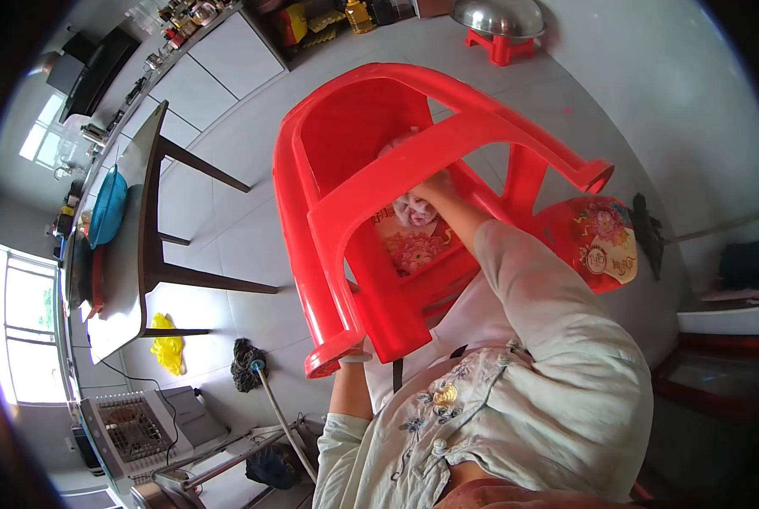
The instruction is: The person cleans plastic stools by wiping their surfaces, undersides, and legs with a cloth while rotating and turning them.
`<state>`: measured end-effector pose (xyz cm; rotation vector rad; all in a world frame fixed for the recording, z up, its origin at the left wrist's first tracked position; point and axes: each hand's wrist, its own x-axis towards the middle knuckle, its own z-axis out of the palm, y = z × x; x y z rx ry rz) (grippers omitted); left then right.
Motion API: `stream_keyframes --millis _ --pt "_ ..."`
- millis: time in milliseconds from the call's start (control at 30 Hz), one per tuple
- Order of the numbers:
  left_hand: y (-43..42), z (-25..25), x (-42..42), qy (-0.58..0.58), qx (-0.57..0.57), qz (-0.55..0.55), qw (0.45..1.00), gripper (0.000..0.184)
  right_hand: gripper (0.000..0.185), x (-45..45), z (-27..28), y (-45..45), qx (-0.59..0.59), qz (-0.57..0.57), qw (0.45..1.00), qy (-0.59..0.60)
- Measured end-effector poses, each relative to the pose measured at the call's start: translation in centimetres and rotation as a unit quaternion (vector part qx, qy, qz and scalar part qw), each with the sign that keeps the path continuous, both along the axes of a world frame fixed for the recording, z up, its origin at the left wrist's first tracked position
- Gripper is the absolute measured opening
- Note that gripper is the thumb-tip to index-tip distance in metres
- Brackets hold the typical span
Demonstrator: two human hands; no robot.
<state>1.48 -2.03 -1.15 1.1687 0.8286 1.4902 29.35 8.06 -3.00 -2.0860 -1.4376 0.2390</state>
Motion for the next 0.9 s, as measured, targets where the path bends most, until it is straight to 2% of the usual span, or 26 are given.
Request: stream_keyframes --millis 33,67,100,133,200,267,333,367,433,500,567,633,700,767,800,900 --pt "0.2 -0.5 -0.2 -0.142 -0.049 -0.040 0.988 0.011 0.035 -0.7 -1.4 1.6 -0.009 0.032 0.999 -0.031" --pt "0.0 0.2 0.0 -0.140 -0.051 -0.038 0.988 0.011 0.035 -1.3 -4.6 4.2 -0.018 0.064 0.996 -0.062" --pt "-0.5 1.7 0.4 0.015 -0.007 0.002 1.000 0.011 0.034 -2.7 -10.0 8.3 -0.026 0.081 0.995 -0.052" --pt "-0.8 2.5 0.7 0.171 0.036 0.041 0.984 0.011 0.034 -4.1 -13.8 11.2 -0.035 0.099 0.994 -0.042" --pt "-0.9 2.5 1.1 0.151 0.028 0.038 0.987 0.011 0.034 -8.7 -9.4 9.5 0.044 0.105 0.992 -0.057" --pt "-0.8 2.3 1.2 0.131 0.020 0.034 0.991 0.011 0.035 -10.8 -9.2 7.9 0.096 0.132 0.984 -0.078" --pt "-0.7 1.7 1.2 -0.058 -0.008 -0.020 0.998 0.010 0.035 -11.0 -9.8 6.4 0.121 0.157 0.976 -0.093" --pt "-0.8 1.8 1.2 -0.058 -0.010 -0.022 0.998 0.010 0.036 -11.1 -10.0 5.6 0.129 0.167 0.972 -0.099" --pt "-1.0 2.4 1.4 0.200 0.044 0.064 0.977 0.010 0.036 -11.2 -8.7 3.4 0.132 0.170 0.971 -0.108" --pt "-1.1 2.6 1.8 0.174 0.037 0.052 0.983 0.010 0.038 -10.7 -4.5 -0.1 -0.051 0.306 0.943 -0.117" --pt "-1.1 2.1 1.8 0.163 0.059 0.078 0.982 0.012 0.046 -10.4 -1.6 -5.7 0.060 0.362 0.928 -0.059" --pt "-0.8 2.0 1.5 0.178 0.061 0.078 0.979 0.014 0.040 -13.1 -3.9 -9.6 0.171 0.262 0.942 -0.121" --pt "-0.9 2.4 1.4 0.195 0.059 0.078 0.976 0.015 0.050 -13.6 -3.7 -13.3 0.064 0.358 0.931 -0.037" --pt "-1.2 3.5 1.8 0.266 0.103 0.080 0.955 0.019 0.055 -14.4 -3.9 -17.3 0.091 0.341 0.935 -0.031" --pt "-1.1 3.2 1.7 0.264 0.102 0.075 0.956 0.019 0.060 -14.5 -3.9 -18.9 0.121 0.324 0.938 -0.026" --pt "-0.8 2.1 1.5 0.287 0.137 0.095 0.943 0.020 0.060 -13.8 -2.4 -22.2 0.100 0.350 0.931 -0.028"
